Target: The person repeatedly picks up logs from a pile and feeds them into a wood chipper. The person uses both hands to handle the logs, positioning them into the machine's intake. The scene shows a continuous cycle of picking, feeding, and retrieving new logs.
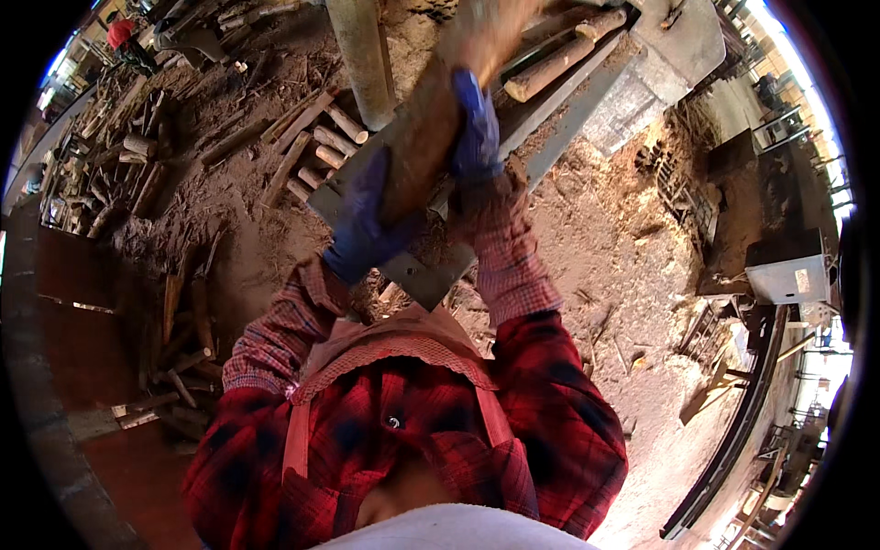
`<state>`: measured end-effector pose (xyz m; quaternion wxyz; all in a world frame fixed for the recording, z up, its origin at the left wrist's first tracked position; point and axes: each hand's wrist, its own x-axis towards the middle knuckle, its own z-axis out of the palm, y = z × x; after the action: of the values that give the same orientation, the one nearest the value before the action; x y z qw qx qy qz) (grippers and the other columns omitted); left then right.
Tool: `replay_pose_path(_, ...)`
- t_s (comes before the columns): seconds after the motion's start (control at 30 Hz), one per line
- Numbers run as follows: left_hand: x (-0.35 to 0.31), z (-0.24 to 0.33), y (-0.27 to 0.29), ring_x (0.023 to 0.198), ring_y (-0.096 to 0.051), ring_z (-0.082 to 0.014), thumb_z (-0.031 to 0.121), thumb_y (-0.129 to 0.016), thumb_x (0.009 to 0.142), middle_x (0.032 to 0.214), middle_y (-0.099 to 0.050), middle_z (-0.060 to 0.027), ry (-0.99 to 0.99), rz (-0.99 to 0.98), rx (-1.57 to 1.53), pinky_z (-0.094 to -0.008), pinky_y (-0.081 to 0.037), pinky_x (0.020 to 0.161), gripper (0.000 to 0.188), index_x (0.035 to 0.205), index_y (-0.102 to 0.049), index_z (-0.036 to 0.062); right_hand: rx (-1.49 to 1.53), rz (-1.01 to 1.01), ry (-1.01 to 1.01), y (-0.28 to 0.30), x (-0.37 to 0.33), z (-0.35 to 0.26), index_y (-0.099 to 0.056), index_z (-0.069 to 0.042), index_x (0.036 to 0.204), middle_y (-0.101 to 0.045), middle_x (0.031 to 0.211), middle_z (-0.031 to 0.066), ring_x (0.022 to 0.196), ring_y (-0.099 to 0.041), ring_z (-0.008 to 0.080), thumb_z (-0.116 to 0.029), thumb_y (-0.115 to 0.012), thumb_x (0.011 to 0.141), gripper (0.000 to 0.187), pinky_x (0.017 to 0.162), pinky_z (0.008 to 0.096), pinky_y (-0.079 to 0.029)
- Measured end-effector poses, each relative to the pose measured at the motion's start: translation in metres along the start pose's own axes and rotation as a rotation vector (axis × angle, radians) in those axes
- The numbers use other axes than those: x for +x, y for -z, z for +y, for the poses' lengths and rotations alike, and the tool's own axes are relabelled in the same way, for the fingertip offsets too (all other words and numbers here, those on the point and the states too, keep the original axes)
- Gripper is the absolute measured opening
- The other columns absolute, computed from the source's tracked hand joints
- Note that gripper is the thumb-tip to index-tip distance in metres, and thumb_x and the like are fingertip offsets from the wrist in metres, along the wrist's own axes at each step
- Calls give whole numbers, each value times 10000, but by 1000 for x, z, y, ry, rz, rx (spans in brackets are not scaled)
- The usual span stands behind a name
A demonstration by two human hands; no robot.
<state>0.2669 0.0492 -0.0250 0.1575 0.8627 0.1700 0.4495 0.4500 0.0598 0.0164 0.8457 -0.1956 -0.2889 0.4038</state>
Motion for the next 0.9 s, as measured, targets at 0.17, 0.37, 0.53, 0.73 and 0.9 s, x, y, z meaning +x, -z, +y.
replay_pose_path(0.17, 37, -8, 21, 925, -580, -374, 238, -741, 698, 1121, -531, -244, -8, 45, -41, -465, -489, 764, 905, 1431, -255, 21, -675, -167, 334, -46, 4, -46, -427, 34, 1310, -527, 1248, 121, 1101, -536, 216, -174, -619, 891, 505, 904, 321, -463)
replay_pose_path(0.37, -17, -54, -36, 941, -562, -357, 345, -678, 753, 1151, -518, -238, 204, -587, 393, -447, -489, 761, 869, 1467, -226, 148, -536, 341, 443, 11, -79, 23, -344, 63, 1351, -433, 1332, 169, 1210, -445, 231, -20, -631, 843, 589, 999, 339, -388)
replay_pose_path(0.53, -17, -77, -86, 1006, -551, -352, 362, -668, 770, 1180, -523, -223, 230, -756, 433, -448, -475, 815, 782, 1416, -294, 126, -884, 234, 527, -10, -85, 68, -329, 30, 1395, -393, 1407, 153, 1293, -386, 262, -50, -580, 900, 561, 1040, 364, -356)
replay_pose_path(0.73, -42, -140, 24, 1093, -540, -350, 359, -667, 784, 1212, -535, -202, 56, -280, -215, -457, -453, 894, 677, 1331, -403, 62, -807, 76, 465, -106, -50, 176, -325, 37, 1394, -389, 1410, 176, 1295, -386, 278, -66, -582, 892, 573, 1077, 388, -305)
replay_pose_path(0.9, -163, -248, 171, 955, -599, -408, 337, -679, 767, 1037, -620, -223, 441, -496, -92, -486, -472, 837, 610, 1259, -479, 36, -1281, -103, 253, -92, -70, 307, -451, -21, 1293, -487, 1269, 122, 1172, -478, 230, -136, -638, 878, 470, 976, 381, -398)
